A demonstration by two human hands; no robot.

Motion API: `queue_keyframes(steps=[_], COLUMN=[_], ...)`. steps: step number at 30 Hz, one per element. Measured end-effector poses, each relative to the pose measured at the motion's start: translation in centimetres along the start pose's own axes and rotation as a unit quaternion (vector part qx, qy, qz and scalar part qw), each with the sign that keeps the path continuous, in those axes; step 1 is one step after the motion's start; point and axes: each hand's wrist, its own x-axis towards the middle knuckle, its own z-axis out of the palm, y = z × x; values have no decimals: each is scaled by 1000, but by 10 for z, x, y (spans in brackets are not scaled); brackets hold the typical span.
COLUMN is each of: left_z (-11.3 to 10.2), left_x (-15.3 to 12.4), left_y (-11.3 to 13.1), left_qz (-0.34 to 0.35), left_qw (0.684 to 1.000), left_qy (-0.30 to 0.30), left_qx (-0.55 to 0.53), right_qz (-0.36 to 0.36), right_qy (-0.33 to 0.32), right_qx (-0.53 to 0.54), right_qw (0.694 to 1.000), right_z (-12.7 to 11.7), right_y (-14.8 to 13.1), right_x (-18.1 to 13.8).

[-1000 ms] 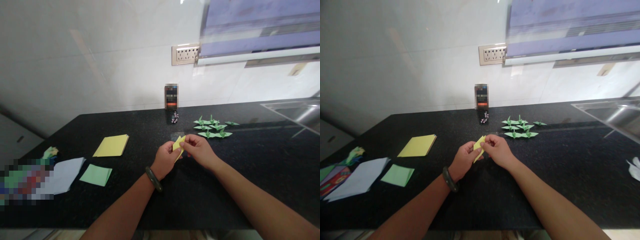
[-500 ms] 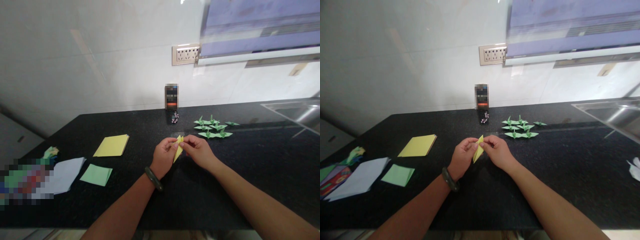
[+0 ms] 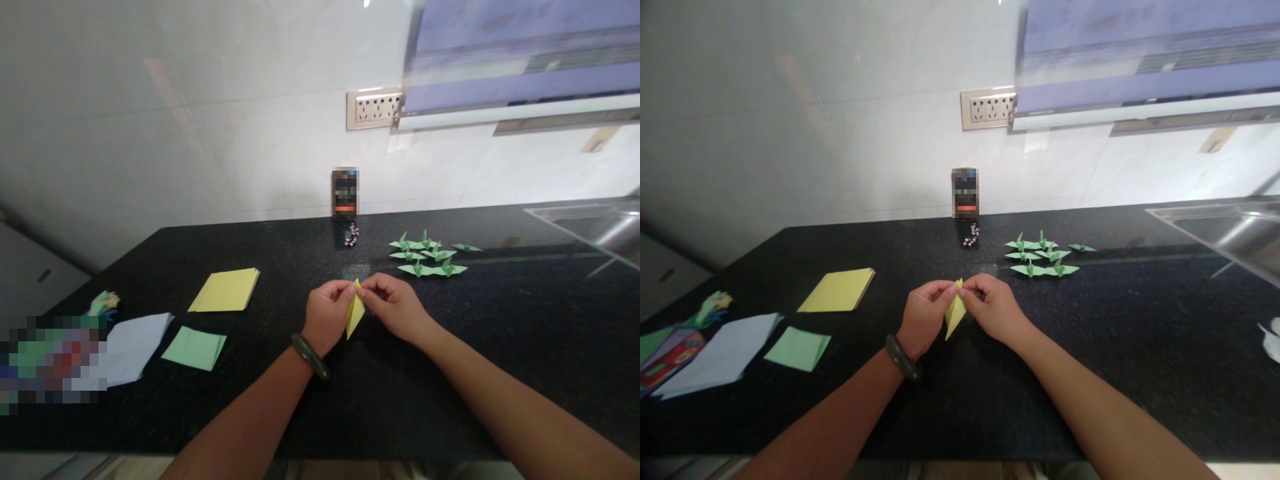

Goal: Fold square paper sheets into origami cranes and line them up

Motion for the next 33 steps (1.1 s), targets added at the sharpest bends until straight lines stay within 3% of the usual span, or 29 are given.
queue_keyframes(steps=[5, 11, 23, 33], left_z=[-3, -4, -4, -3], left_x=[0, 0, -1, -3], left_y=[-2, -7, -2, 1], left_qz=[62, 87, 101, 139], left_qw=[992, 980, 976, 965], left_qy=[-8, -10, -6, -15], left_qx=[107, 180, 193, 221], right_qz=[-25, -27, 67, -12], right_qy=[1, 1, -1, 51], right_qx=[-40, -47, 77, -91], right_qw=[999, 999, 995, 994], right_z=[-1, -1, 4, 1], right_y=[1, 0, -4, -3], right_x=[0, -1, -3, -4])
